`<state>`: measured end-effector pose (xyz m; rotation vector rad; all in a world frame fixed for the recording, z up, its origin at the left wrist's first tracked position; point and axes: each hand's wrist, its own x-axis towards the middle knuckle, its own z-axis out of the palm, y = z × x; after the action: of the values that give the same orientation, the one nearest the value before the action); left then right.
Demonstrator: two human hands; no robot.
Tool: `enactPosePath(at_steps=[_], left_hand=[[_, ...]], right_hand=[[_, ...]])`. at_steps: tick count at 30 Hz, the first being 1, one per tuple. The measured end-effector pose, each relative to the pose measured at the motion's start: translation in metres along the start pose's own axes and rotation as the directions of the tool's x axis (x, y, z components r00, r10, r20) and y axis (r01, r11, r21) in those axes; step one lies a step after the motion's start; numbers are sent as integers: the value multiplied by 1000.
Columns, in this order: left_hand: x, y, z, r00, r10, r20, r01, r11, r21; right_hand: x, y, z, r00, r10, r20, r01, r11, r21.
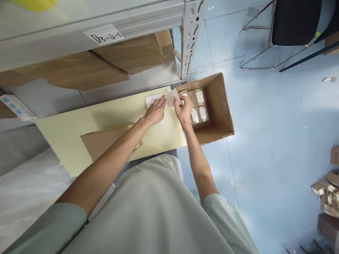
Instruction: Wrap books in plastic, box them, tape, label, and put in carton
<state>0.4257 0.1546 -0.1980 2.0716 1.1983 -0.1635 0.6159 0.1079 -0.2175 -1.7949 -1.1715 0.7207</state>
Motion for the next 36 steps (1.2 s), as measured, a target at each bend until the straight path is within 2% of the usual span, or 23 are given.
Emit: enactPosePath(at_steps=[3, 12, 14, 17, 19, 20, 23, 26, 28, 30, 31, 33, 35, 36], left_hand=[[5, 5, -2, 995, -42, 92, 31, 993, 110], [11, 20, -15, 979, -102, 175, 52, 962, 267], [12, 23, -17, 973, -120, 195, 59, 955, 291], [14, 24, -17, 967, -139, 212, 73, 953, 295], [18, 20, -15, 965, -153, 214, 94, 961, 262], [20, 17, -13, 965, -157, 210, 108, 968, 227], [21, 7, -5, 979, -131, 157, 131, 991, 12], [1, 8, 2, 984, -163, 76, 178, 942, -285], [-28, 15, 3, 968, -245, 56, 241, 840, -486], [-67, 26, 1, 971, -236, 29, 184, 670, -719], [-88, 32, -1, 975, -222, 30, 150, 548, -823], [-131, 41, -7, 977, -208, 51, 116, 317, -941], [-169, 46, -12, 971, -239, 31, 78, 189, -979], [-186, 47, -13, 960, -279, 18, 66, 161, -985]], right_hand=[[4, 11, 1, 991, 124, -52, -122, 992, 35], [5, 46, 20, 937, 346, -54, -340, 936, 93], [-2, 52, 15, 905, 419, -77, -410, 905, 111], [-18, 61, -3, 827, 535, -172, -521, 845, 121], [-31, 63, -18, 783, 569, -251, -558, 821, 119], [-38, 62, -26, 778, 560, -284, -553, 826, 114], [-56, 49, -43, 829, 445, -339, -445, 892, 83], [-71, 19, -50, 891, 282, -355, -295, 955, 17], [-82, -6, -49, 953, 128, -276, -152, 986, -68], [-95, -31, -42, 992, -52, -116, 33, 987, -155], [-103, -42, -37, 991, -128, -28, 121, 975, -186], [-119, -61, -26, 961, -242, 132, 267, 938, -223], [-135, -77, -12, 904, -328, 276, 390, 895, -217], [-143, -83, -5, 869, -366, 334, 445, 873, -199]])
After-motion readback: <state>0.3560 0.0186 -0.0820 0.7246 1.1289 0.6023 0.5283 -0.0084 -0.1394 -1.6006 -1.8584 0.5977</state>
